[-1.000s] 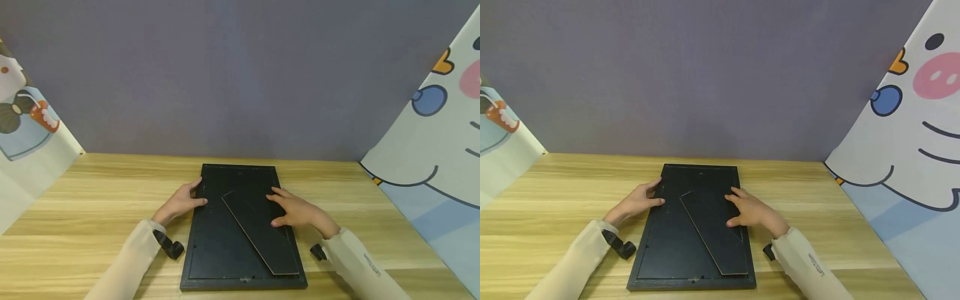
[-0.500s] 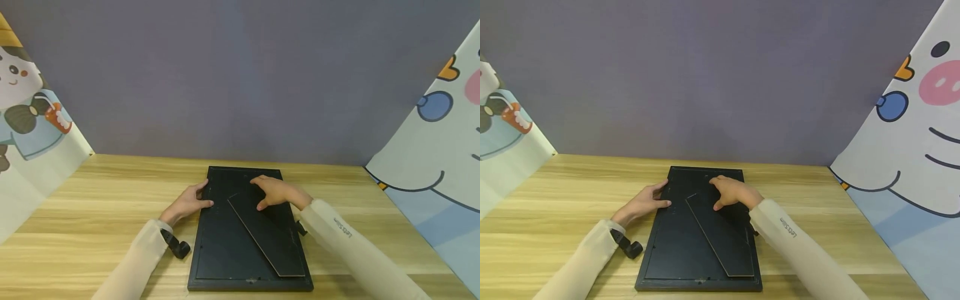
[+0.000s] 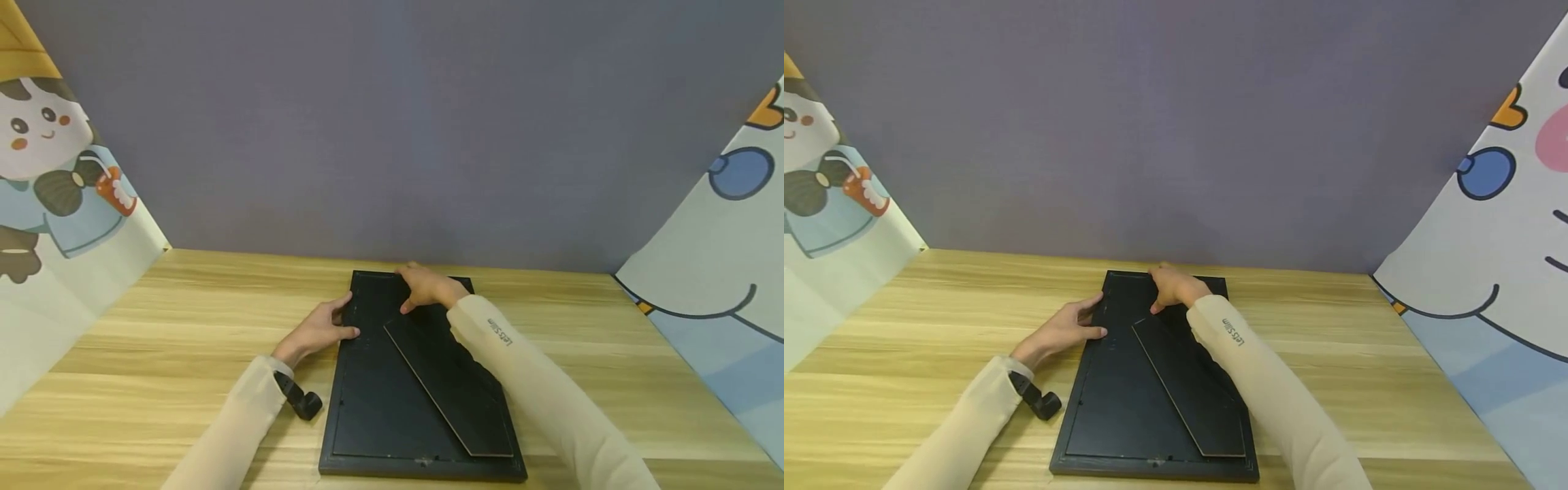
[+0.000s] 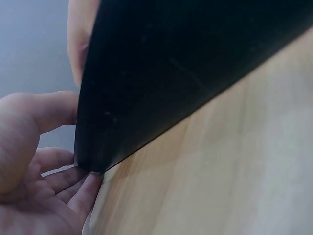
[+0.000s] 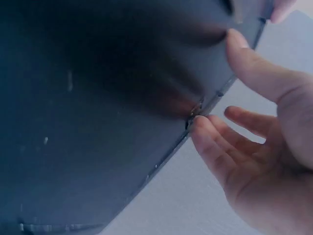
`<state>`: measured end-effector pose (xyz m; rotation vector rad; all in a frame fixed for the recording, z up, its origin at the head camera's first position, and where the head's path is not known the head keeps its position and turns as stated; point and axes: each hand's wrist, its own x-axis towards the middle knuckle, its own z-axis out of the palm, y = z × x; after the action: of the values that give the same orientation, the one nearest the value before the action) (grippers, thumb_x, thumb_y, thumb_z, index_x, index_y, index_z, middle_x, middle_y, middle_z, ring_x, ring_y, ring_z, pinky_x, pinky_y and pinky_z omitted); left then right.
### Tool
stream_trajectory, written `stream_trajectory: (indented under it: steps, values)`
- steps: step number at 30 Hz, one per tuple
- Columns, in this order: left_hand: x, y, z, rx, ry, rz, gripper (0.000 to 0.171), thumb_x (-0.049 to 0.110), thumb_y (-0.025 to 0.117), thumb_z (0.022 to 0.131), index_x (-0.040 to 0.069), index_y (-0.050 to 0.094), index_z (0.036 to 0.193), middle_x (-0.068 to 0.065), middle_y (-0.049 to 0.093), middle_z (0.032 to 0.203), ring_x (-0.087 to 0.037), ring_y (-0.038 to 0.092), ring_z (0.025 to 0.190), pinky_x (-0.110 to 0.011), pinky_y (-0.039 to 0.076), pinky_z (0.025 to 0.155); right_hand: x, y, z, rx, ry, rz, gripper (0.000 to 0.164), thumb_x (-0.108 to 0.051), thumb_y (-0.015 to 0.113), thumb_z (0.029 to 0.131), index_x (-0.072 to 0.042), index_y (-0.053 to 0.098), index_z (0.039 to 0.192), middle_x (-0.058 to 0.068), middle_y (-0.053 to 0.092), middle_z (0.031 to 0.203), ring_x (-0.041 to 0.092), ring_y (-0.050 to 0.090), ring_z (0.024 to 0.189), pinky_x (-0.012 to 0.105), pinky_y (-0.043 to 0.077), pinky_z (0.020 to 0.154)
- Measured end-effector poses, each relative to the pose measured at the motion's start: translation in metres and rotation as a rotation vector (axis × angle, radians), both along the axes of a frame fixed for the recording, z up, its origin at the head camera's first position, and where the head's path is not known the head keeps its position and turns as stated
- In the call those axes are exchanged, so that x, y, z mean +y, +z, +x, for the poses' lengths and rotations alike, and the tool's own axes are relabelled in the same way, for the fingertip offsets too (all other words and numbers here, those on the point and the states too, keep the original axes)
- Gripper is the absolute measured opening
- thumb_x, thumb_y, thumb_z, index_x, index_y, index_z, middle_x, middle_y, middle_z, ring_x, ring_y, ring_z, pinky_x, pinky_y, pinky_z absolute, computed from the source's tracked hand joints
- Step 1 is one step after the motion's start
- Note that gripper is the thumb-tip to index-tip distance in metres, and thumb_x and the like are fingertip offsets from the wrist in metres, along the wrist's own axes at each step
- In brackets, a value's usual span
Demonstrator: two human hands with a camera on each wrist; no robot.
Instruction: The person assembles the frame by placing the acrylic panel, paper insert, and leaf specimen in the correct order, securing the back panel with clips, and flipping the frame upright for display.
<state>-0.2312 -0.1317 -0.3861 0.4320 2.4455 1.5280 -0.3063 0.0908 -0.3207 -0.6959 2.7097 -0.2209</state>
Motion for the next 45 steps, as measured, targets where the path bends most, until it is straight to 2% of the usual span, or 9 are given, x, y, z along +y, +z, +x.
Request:
stream_trajectory:
  steps: [6,14,20,25,33,45]
  values:
    - [0.002,-0.001,0.000,0.000,-0.005,-0.003,0.080,0.008,0.065,0.087,-0.003,0.016,0.150,-0.022,0.013,0.157,-0.051,0.028,0.134,-0.052,0.034,0.108,0.004,-0.010,-0.006,0.041,0.009,-0.064,0.074,-0.029,0.076,0.081,-0.009,0.041,0.143,0.014,0.037,0.141,0.030,0.039,0.132,0.044,0.036,0.109]
    - [0.000,-0.001,-0.001,0.002,-0.010,-0.003,0.080,0.009,0.065,0.087,-0.003,0.017,0.150,-0.022,0.013,0.157,-0.055,0.030,0.131,-0.054,0.034,0.107,0.008,-0.015,-0.009,0.062,0.032,-0.118,0.073,-0.029,0.078,0.079,-0.011,0.044,0.142,0.013,0.039,0.139,0.031,0.041,0.130,0.044,0.037,0.108]
    - [-0.002,0.000,-0.001,0.005,-0.011,-0.010,0.080,0.010,0.065,0.088,-0.004,0.016,0.150,-0.023,0.013,0.156,-0.055,0.029,0.131,-0.055,0.033,0.107,0.006,-0.017,-0.015,0.038,0.050,-0.173,0.071,-0.026,0.079,0.077,-0.008,0.046,0.138,0.013,0.041,0.136,0.029,0.044,0.128,0.042,0.038,0.107]
    - [0.000,0.000,-0.001,0.003,-0.007,-0.014,0.080,0.010,0.065,0.088,-0.003,0.017,0.150,-0.023,0.013,0.156,-0.054,0.030,0.131,-0.054,0.035,0.107,0.006,-0.015,-0.022,-0.020,0.042,-0.205,0.068,-0.023,0.082,0.075,-0.004,0.047,0.130,0.014,0.042,0.133,0.029,0.042,0.127,0.040,0.037,0.108]
    - [0.002,0.000,-0.001,-0.006,0.003,-0.016,0.080,0.010,0.065,0.088,-0.001,0.017,0.150,-0.021,0.013,0.157,-0.053,0.029,0.132,-0.053,0.034,0.107,0.002,-0.011,-0.032,-0.050,0.062,-0.143,0.067,-0.023,0.085,0.071,-0.005,0.047,0.123,0.014,0.044,0.128,0.028,0.044,0.121,0.038,0.039,0.104]
    - [0.003,0.001,-0.002,-0.005,0.015,-0.003,0.079,0.006,0.065,0.087,-0.002,0.016,0.150,-0.020,0.013,0.157,-0.050,0.030,0.133,-0.051,0.034,0.108,-0.005,-0.003,-0.038,0.020,0.137,0.013,0.065,-0.033,0.086,0.067,-0.008,0.048,0.114,0.009,0.049,0.117,0.024,0.049,0.104,0.038,0.044,0.094]
